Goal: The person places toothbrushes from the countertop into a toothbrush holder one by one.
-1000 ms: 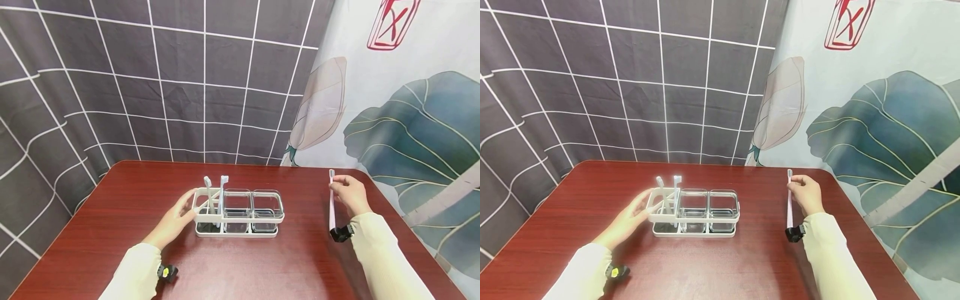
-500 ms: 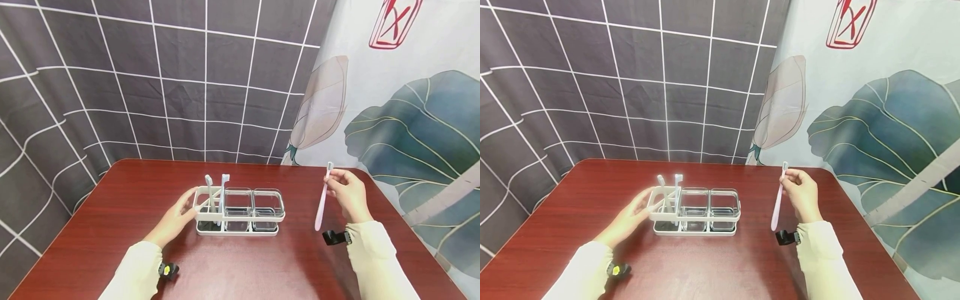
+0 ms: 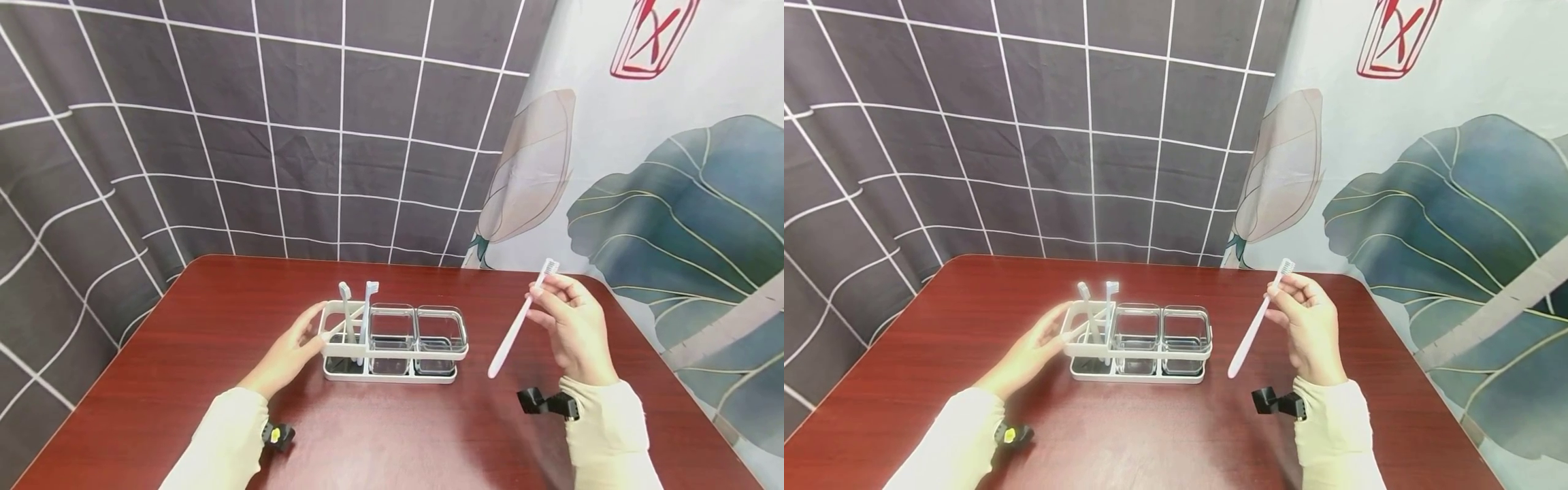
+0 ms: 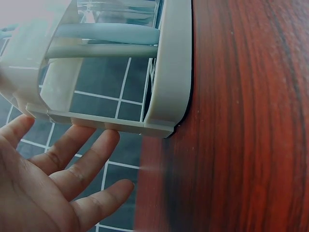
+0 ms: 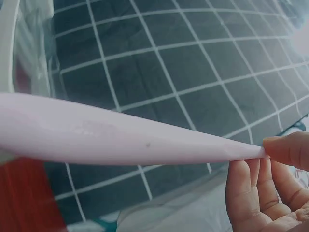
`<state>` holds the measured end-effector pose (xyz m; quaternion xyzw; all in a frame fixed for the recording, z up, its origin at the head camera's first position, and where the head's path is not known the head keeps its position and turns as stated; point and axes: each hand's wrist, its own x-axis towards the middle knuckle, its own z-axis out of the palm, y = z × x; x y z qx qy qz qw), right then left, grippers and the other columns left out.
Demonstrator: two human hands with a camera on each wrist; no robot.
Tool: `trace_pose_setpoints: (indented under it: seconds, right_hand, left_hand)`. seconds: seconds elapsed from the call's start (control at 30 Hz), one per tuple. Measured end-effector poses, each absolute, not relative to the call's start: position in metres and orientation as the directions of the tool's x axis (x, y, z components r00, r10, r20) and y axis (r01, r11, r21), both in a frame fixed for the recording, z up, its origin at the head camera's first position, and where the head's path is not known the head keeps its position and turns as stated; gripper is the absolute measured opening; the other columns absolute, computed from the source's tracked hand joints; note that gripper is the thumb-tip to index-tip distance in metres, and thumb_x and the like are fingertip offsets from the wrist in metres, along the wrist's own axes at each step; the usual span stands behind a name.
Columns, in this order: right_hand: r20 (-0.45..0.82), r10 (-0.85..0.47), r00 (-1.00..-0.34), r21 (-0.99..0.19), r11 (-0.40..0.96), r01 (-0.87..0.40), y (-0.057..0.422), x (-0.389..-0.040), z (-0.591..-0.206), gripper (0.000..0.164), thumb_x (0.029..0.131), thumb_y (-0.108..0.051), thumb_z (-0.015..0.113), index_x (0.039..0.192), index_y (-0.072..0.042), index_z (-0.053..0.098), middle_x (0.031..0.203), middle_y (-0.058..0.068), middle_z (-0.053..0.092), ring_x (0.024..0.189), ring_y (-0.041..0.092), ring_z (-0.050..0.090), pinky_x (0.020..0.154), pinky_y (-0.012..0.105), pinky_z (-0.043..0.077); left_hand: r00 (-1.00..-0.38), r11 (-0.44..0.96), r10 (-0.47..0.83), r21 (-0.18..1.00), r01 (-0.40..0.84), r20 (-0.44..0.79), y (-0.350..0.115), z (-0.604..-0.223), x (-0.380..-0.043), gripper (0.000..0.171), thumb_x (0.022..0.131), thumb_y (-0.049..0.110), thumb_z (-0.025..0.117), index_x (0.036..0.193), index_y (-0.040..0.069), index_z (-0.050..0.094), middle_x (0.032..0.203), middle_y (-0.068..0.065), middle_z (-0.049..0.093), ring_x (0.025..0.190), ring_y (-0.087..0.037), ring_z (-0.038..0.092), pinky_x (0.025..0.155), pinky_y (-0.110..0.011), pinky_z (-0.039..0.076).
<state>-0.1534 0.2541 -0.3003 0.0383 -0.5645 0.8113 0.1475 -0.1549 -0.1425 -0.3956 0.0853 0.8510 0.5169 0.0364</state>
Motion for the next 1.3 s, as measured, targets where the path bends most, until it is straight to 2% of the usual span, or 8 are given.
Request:
trace_pose_setpoints:
  seconds: [0.33,0.47,0.57,0.7,1.07,1.3]
  right_hand:
    - [0.216,0.284,-0.934,-0.828,-0.454,-0.330,0.221,-0.153,-0.294,0.019,0.088,0.012,0.058,0.095,-0.004,0.062,0.081,0.006,0.064,0.070,0.015,0.067,0.056,0.025,0.056]
    - [0.219,0.281,-0.934,-0.803,-0.491,-0.336,0.209,-0.155,-0.294,0.018,0.087,0.013,0.058,0.094,-0.003,0.062,0.082,0.007,0.064,0.069,0.017,0.067,0.057,0.026,0.056]
    - [0.229,0.278,-0.933,-0.794,-0.501,-0.345,0.199,-0.156,-0.294,0.019,0.087,0.015,0.057,0.094,-0.003,0.062,0.082,0.008,0.065,0.069,0.017,0.067,0.057,0.027,0.056]
    - [0.244,0.273,-0.931,-0.776,-0.521,-0.356,0.186,-0.157,-0.294,0.021,0.087,0.017,0.054,0.094,-0.002,0.061,0.083,0.009,0.064,0.070,0.017,0.067,0.059,0.028,0.057]
    - [0.314,0.222,-0.923,-0.747,-0.543,-0.384,0.147,-0.156,-0.295,0.027,0.085,0.020,0.051,0.095,-0.005,0.057,0.084,0.009,0.063,0.074,0.017,0.066,0.061,0.028,0.057]
    - [0.378,0.205,-0.903,-0.742,-0.516,-0.428,0.125,-0.154,-0.297,0.026,0.084,0.019,0.054,0.093,-0.006,0.056,0.087,0.008,0.062,0.077,0.017,0.066,0.065,0.028,0.057]
  left_hand:
    - [-0.984,0.465,0.174,0.877,0.123,0.045,-0.142,-0.395,-0.156,0.060,0.096,0.027,0.058,0.150,0.024,0.031,0.138,-0.020,0.049,0.123,-0.038,0.049,0.101,-0.060,0.037]
    - [-0.985,0.457,0.170,0.882,0.113,0.038,-0.141,-0.395,-0.157,0.061,0.096,0.024,0.057,0.150,0.023,0.031,0.144,-0.023,0.043,0.128,-0.043,0.045,0.105,-0.060,0.033]
    - [-0.986,0.462,0.164,0.881,0.101,0.027,-0.140,-0.395,-0.157,0.061,0.095,0.025,0.057,0.151,0.024,0.030,0.147,-0.022,0.039,0.130,-0.043,0.043,0.105,-0.060,0.032]
    - [-0.987,0.482,0.158,0.870,0.100,0.026,-0.140,-0.396,-0.156,0.061,0.096,0.030,0.056,0.151,0.026,0.030,0.142,-0.020,0.045,0.125,-0.040,0.047,0.101,-0.061,0.036]
    - [-0.987,0.476,0.157,0.873,0.107,0.036,-0.141,-0.398,-0.155,0.062,0.096,0.032,0.058,0.151,0.025,0.030,0.135,-0.017,0.050,0.119,-0.033,0.048,0.098,-0.060,0.038]
    - [-0.988,0.483,0.153,0.869,0.108,0.038,-0.141,-0.397,-0.156,0.061,0.096,0.030,0.057,0.151,0.025,0.030,0.140,-0.021,0.047,0.123,-0.039,0.049,0.100,-0.060,0.038]
